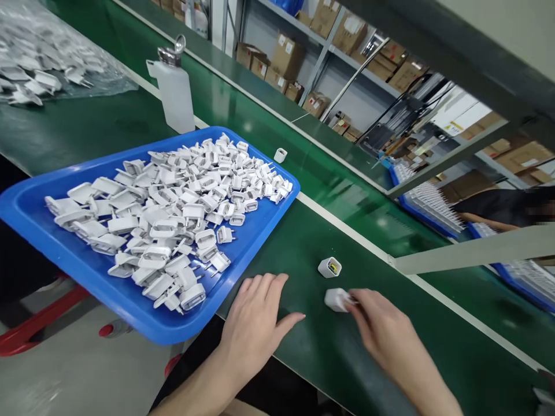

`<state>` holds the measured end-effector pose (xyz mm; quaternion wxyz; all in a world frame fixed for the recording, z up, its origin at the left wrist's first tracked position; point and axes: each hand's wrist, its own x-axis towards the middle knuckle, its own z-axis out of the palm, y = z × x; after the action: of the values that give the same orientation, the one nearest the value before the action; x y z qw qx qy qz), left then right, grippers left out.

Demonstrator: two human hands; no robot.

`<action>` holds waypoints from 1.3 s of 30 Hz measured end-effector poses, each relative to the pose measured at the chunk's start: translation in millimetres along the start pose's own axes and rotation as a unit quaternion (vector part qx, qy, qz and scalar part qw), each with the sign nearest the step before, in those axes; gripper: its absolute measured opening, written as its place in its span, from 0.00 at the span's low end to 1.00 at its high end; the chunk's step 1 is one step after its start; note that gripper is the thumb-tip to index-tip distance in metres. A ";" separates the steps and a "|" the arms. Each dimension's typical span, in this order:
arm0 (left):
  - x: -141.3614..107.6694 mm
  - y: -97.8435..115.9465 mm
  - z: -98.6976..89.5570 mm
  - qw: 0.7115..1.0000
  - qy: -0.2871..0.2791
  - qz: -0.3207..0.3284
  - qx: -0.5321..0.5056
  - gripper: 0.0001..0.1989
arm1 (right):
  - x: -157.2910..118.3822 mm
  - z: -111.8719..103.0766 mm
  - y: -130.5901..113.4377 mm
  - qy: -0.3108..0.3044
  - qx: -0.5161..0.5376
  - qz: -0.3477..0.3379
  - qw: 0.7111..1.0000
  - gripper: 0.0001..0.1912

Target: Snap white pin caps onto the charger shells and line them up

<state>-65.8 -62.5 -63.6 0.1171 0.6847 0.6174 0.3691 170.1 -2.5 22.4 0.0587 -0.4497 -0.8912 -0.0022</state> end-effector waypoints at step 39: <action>2.1 -5.4 -12.5 0.999 -0.028 0.012 -0.011 0.10 | 54.4 1.8 -47.4 -0.051 0.129 -0.241 0.961 0.06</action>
<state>-78.1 -63.1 -57.4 0.1372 0.7010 0.6017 0.3575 99.8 12.9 28.7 0.0685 -0.2101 -0.9677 0.1212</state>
